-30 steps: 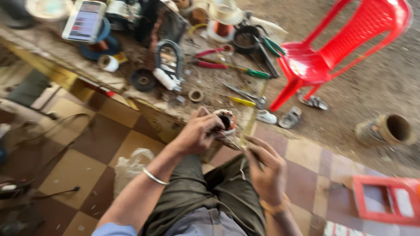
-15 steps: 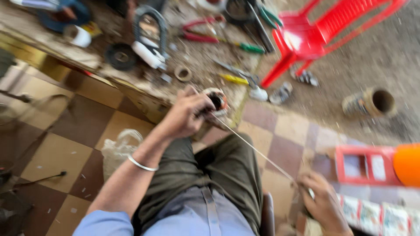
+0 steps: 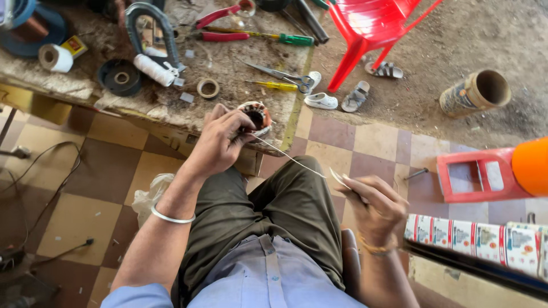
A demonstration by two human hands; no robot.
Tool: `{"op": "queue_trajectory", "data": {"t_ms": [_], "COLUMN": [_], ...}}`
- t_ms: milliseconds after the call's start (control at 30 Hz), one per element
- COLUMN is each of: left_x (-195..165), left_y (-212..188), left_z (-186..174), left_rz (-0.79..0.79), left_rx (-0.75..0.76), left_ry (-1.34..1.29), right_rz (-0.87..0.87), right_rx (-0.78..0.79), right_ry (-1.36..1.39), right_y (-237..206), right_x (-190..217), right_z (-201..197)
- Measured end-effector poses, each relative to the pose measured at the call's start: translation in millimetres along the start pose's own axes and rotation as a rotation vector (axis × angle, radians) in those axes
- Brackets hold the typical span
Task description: The person winds white thread around a cylindrical copper-wound coil held in the left hand, using the right hand to guide and tighten the thread. The person then uses scissors to cut the thread and briefly inspects the coil.
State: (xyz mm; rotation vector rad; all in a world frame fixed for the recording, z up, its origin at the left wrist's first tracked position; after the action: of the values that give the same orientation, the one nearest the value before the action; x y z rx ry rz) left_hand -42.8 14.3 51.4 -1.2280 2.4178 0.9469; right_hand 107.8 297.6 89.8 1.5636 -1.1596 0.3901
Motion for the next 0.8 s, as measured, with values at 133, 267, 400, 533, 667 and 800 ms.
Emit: {"op": "queue_trajectory", "data": {"t_ms": [133,267,400,533,667,800], "left_x": [-5,-7,-6,-4,-7,-10], "left_y": [3,3,0,-1,1,2], "left_z": [3,5,6,9,7,6], "left_rz": [0.006,0.027,0.034,0.023,0.049,0.041], "left_rx": [0.000,0.026,0.010,0.000,0.015,0.085], "left_ry": [0.021,0.078,0.083,0.061,0.088,0.157], "right_rz": [-0.053,-0.033,0.045,0.530,0.787,0.788], "right_rx": [-0.001,0.052,0.135,0.280,0.332,0.361], "right_ry": [0.094,0.095,-0.016,0.290,0.559,0.673], "right_y": [21,39,47,47,50,58], "right_x": [10,21,18,-25,-62,-77], "right_z": [37,55,60,69,84,94]}}
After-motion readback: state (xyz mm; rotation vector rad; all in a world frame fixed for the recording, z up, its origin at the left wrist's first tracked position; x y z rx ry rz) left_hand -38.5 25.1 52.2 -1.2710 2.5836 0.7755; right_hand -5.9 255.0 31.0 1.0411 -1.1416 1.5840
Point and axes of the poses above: each hand's wrist, its own y-axis towards the middle knuckle, its own z-axis out of the palm, x = y × z, the point moved 5 cm from there along y, towards the middle knuckle, and after that the axes turned 15 degrees about y, right-handed, at the moved point
